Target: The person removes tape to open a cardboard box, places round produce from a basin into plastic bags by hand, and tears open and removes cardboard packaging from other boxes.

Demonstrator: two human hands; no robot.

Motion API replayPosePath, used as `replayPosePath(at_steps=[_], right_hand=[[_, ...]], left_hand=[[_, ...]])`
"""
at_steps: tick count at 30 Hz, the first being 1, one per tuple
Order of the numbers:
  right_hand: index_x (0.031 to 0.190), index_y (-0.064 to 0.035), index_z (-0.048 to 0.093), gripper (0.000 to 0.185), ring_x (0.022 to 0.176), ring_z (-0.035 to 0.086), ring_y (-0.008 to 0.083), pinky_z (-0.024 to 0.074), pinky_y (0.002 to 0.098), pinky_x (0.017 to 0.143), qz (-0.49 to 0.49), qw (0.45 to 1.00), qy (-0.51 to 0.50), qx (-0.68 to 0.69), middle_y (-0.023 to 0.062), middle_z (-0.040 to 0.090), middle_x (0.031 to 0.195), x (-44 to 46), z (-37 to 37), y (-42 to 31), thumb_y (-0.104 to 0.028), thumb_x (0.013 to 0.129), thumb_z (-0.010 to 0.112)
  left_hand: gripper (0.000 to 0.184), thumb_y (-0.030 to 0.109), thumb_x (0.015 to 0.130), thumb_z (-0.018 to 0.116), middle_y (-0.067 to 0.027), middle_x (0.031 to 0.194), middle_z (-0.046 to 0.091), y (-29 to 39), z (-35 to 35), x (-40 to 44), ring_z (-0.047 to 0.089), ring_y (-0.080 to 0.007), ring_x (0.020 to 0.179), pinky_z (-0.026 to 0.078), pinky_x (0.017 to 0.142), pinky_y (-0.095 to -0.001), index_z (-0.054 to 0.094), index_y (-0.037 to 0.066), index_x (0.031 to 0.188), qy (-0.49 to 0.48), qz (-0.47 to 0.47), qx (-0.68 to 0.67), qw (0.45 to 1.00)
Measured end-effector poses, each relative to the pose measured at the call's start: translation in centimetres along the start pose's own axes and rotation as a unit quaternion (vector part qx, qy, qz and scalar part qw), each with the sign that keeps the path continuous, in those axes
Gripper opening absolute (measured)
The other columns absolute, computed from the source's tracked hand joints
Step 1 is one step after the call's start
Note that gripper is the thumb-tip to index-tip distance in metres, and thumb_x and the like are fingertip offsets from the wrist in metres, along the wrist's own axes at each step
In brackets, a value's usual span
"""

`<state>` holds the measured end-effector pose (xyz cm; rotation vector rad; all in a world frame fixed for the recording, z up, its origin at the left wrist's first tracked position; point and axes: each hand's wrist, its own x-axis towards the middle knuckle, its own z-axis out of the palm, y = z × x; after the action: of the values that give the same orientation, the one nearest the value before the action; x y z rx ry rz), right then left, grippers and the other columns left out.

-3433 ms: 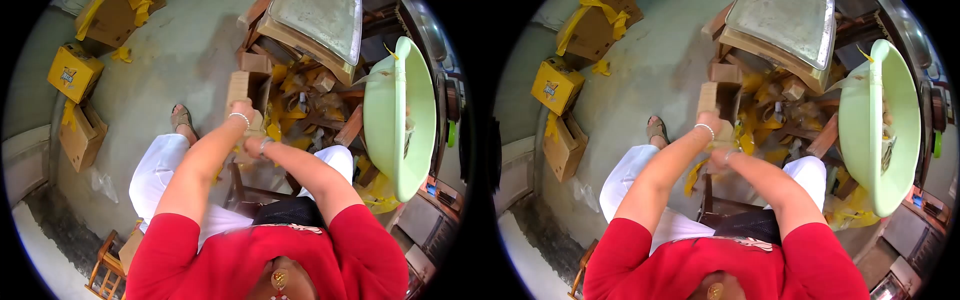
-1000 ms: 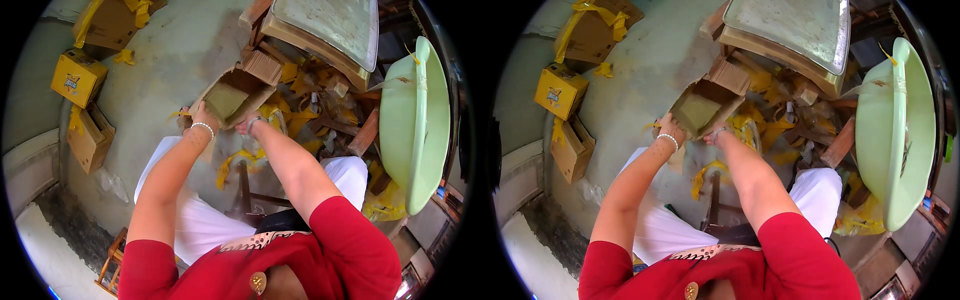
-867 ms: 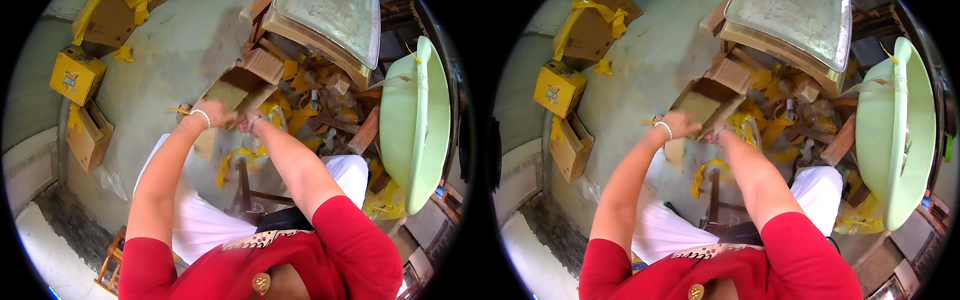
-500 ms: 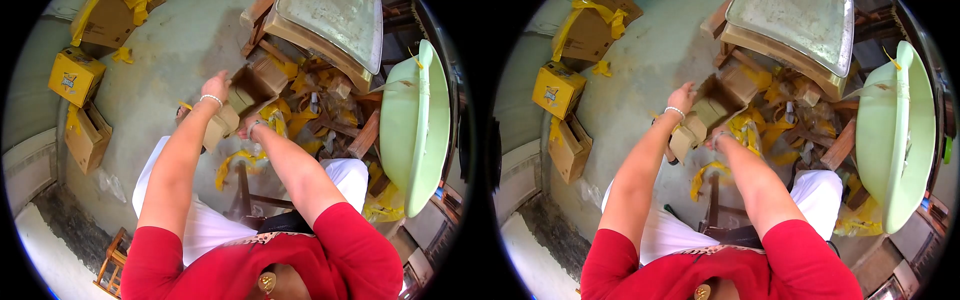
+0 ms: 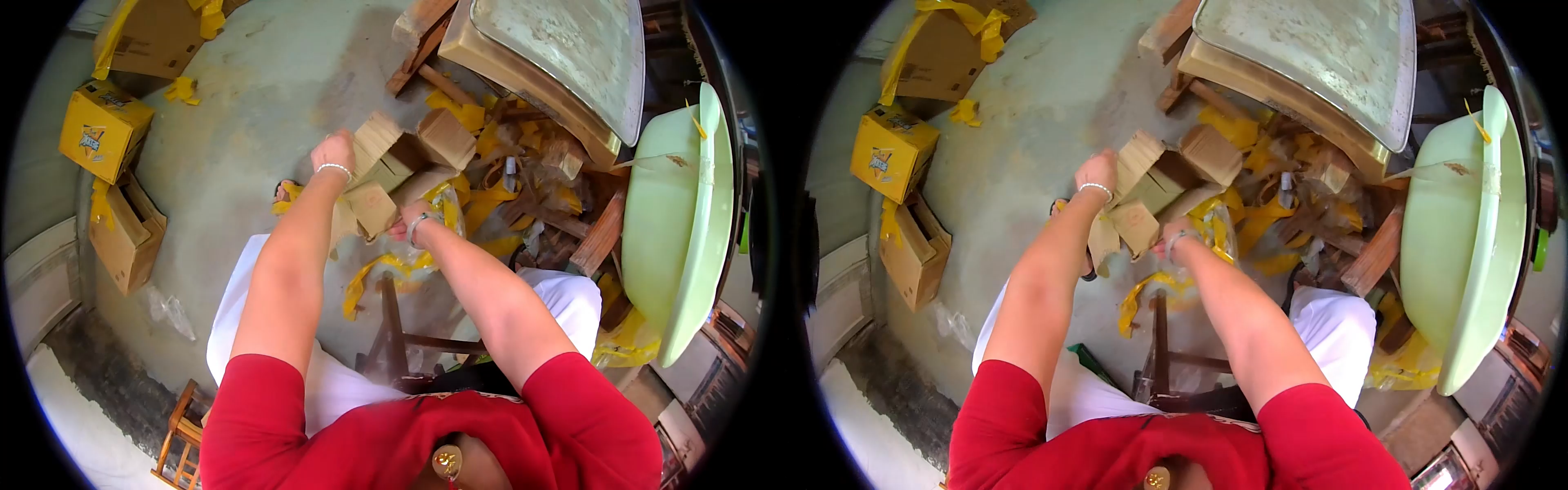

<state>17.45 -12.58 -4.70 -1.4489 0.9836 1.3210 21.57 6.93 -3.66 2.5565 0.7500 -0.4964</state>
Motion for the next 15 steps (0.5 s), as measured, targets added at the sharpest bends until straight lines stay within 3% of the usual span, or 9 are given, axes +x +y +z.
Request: replayPosePath(at_steps=[1,4,7,10,13,15], right_hand=[[0.098,-0.0016,0.051,0.023,0.055,0.060,0.0332,0.0467,0.0417,0.044,-0.006,1.000,0.003,-0.005,0.0217,0.059,0.078,-0.2,0.0,0.0,-0.013,0.088,0.034],[0.098,-0.0019,0.052,0.023,0.057,0.060,0.0333,0.0466,0.0426,0.044,-0.005,1.000,0.012,-0.016,0.0206,0.060,0.076,-0.2,0.1,0.2,-0.014,0.087,0.035],[0.080,0.0028,0.056,0.032,0.051,0.060,0.0248,0.0475,0.0365,0.042,-0.044,0.996,0.062,-0.036,0.0163,0.060,0.065,-1.8,0.1,0.2,-0.026,0.088,0.045],[0.080,0.0032,0.056,0.033,0.055,0.061,0.0252,0.0470,0.0377,0.047,-0.177,0.919,0.079,-0.342,0.0151,0.060,0.063,-1.6,-1.1,-0.2,-0.029,0.085,0.051],[0.078,0.0021,0.058,0.031,0.061,0.061,0.0277,0.0464,0.0410,0.054,-0.396,0.746,0.162,-0.510,0.0141,0.062,0.068,-4.5,-1.9,-0.9,-0.029,0.080,0.058],[0.099,-0.0017,0.056,0.037,0.085,0.057,0.0318,0.0448,0.0403,0.072,-0.446,0.753,0.113,-0.470,0.0175,0.058,0.094,-6.1,-1.6,-1.8,-0.032,0.078,0.058]], left_hand=[[0.030,0.025,0.087,0.040,-0.0216,0.097,0.059,0.3,0.1,0.0,0.056,-0.0386,0.089,0.044,0.078,-0.0461,0.059,0.004,0.092,-0.015,0.002,0.035,0.999],[0.034,0.030,0.088,0.037,-0.0205,0.097,0.060,-0.1,0.3,1.2,0.057,-0.0378,0.089,0.044,0.079,-0.0456,0.059,0.004,0.095,-0.033,0.015,-0.026,0.999],[0.041,0.037,0.089,0.034,-0.0196,0.098,0.060,-1.0,-0.7,0.7,0.057,-0.0365,0.090,0.044,0.080,-0.0444,0.058,0.005,0.099,-0.033,-0.015,-0.057,0.998],[0.032,0.031,0.087,0.043,-0.0171,0.101,0.060,0.5,-1.9,0.0,0.056,-0.0336,0.093,0.044,0.080,-0.0419,0.059,0.007,0.099,-0.004,-0.011,-0.027,1.000],[0.022,0.014,0.080,0.051,-0.0142,0.107,0.057,0.7,-2.5,-0.7,0.054,-0.0319,0.095,0.045,0.079,-0.0400,0.058,0.009,0.100,0.169,0.209,-0.043,0.962],[0.028,0.005,0.075,0.053,-0.0126,0.111,0.054,0.5,-3.5,-1.2,0.053,-0.0305,0.096,0.045,0.079,-0.0383,0.057,0.009,0.102,0.220,0.305,0.011,0.926]])
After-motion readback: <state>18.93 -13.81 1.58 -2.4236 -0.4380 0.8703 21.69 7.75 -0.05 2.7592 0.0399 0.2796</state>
